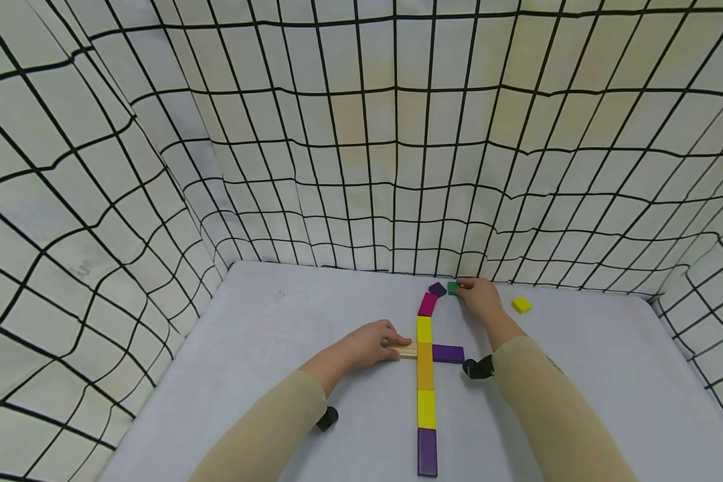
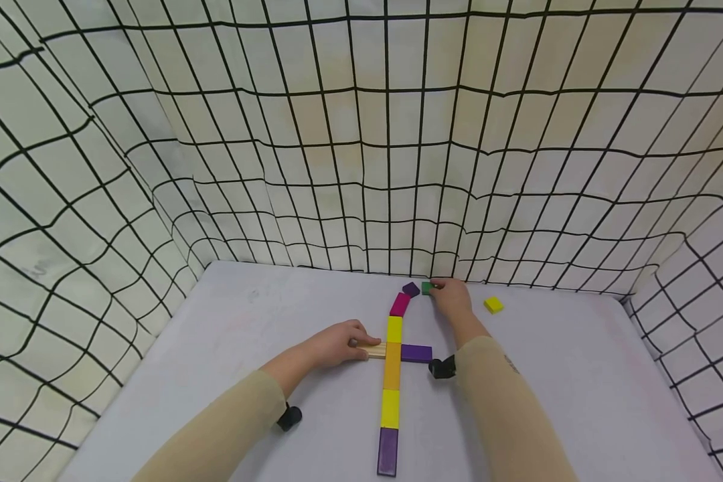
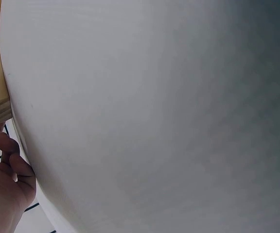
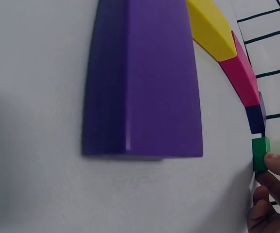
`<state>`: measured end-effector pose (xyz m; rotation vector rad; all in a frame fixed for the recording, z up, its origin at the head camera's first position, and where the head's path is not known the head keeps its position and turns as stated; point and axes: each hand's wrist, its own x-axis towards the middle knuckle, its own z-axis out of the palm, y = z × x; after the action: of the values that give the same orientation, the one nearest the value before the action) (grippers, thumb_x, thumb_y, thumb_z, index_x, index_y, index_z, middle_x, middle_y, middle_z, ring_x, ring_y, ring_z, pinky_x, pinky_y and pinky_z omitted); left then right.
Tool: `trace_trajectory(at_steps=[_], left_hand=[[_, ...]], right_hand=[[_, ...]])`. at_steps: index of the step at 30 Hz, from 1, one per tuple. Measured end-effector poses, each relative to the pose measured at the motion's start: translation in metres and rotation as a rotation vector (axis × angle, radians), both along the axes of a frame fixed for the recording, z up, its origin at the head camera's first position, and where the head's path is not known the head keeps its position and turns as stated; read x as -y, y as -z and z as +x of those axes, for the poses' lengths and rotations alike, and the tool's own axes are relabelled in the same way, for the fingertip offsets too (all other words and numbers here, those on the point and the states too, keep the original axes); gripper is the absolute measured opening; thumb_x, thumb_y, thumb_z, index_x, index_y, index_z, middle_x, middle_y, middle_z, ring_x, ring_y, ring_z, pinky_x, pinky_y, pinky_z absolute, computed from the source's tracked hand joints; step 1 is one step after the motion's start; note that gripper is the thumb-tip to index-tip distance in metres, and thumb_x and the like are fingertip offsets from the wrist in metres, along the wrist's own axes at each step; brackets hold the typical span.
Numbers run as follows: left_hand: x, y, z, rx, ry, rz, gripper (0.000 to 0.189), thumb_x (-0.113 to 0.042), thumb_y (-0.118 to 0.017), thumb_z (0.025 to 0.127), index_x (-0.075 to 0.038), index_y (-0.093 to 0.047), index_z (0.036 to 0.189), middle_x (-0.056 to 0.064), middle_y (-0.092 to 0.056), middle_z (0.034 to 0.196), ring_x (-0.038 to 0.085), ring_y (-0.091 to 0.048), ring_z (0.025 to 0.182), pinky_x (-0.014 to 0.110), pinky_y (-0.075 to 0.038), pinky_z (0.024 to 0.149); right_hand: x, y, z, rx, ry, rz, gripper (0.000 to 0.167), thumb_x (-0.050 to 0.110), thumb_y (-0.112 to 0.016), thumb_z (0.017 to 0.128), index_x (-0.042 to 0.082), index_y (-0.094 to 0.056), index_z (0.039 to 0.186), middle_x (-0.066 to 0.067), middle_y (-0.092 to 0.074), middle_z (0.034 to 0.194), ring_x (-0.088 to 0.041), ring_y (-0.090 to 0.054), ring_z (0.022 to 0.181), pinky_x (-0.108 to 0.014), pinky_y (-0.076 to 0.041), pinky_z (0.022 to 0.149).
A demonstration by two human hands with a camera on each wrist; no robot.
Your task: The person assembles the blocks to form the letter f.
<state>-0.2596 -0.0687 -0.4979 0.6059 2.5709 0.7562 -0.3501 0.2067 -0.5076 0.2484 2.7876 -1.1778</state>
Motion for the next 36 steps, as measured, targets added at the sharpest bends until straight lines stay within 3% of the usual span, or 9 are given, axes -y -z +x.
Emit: trace_trajectory(at_steps=[25,36], left_hand=[[0.0012,0.0044,-0.002,-0.022,0.02,-0.01,0.037,-0.03,-0.072,0.092,-0.034,-0.068,0.128,-0.013,-0.056,0.108,0.008,-0.052,0.096,0.028,-0.046,0.093],[0.001,0.0019,-0.0006,-0.01,0.018,0.0,0.037,-0.029,-0.072,0.092,-0.034,-0.068,0.128,-0.012,-0.056,0.108,0.008,-0.052,0.096,0.029,-0.046,0.093]], right_hand=[[0.0082,-0.0048,0.0005,-0.016,0.003,0.019,0.037,0.018,-0.054,0.102,0.008,-0.06,0.137,-0.02,-0.055,0.137,-0.037,-0.046,0.127,-0.05,-0.038,0.105],[0.0067,-0.002,-0.0006,-0.039,-0.022,0.006,0.037,0.017,-0.054,0.102,0.006,-0.06,0.137,-0.02,-0.059,0.127,-0.035,-0.051,0.115,-0.049,-0.041,0.1]])
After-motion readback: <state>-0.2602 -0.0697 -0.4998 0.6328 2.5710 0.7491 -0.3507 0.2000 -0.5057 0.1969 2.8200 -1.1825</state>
